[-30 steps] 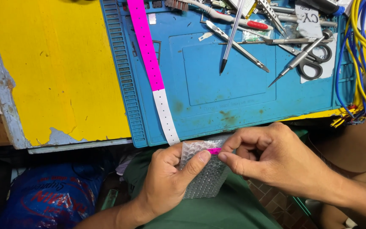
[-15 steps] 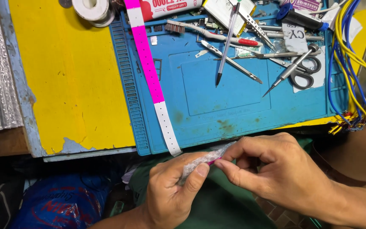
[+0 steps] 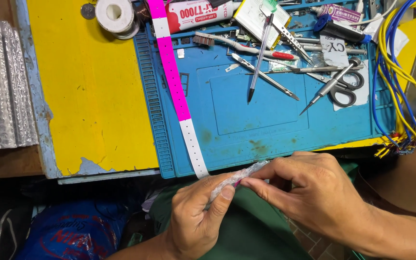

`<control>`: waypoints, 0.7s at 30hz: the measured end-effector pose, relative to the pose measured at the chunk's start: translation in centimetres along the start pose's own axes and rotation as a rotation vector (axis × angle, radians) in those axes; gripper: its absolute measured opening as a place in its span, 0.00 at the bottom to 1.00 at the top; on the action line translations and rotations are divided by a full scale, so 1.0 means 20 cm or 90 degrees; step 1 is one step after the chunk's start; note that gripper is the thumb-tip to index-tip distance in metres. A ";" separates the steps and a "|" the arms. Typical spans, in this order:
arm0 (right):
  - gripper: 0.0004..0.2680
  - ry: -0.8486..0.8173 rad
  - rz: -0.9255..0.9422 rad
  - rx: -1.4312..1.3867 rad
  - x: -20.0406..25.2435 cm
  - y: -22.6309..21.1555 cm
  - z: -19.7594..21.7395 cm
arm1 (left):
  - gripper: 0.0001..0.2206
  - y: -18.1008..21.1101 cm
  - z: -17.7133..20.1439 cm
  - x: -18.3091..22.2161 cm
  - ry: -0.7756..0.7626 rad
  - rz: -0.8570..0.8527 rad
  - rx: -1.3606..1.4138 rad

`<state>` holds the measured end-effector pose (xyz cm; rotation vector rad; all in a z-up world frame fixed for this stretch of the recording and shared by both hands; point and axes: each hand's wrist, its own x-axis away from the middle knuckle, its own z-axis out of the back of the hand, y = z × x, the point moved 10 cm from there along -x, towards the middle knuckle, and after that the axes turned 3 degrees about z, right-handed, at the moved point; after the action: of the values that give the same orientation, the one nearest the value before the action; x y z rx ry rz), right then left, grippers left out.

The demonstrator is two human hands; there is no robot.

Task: Inspecting bubble-wrapped mobile phone screens and recording information on a paper strip at a repair bench.

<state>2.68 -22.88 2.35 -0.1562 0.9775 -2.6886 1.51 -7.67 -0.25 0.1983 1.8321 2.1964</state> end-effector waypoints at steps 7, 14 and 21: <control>0.14 0.007 -0.219 -0.211 0.05 0.22 -0.07 | 0.17 -0.19 0.04 0.04 0.023 0.196 0.097; 0.09 0.071 -0.185 -0.515 0.02 0.14 -0.23 | 0.18 -0.19 0.01 0.05 -0.018 0.176 0.102; 0.12 0.107 -0.173 -0.639 0.11 0.22 -0.30 | 0.17 -0.33 0.08 0.10 0.042 0.244 0.148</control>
<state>0.38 -22.98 -5.01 -0.2671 2.4136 -2.1614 0.89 -4.59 -6.59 0.5725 2.2429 2.2389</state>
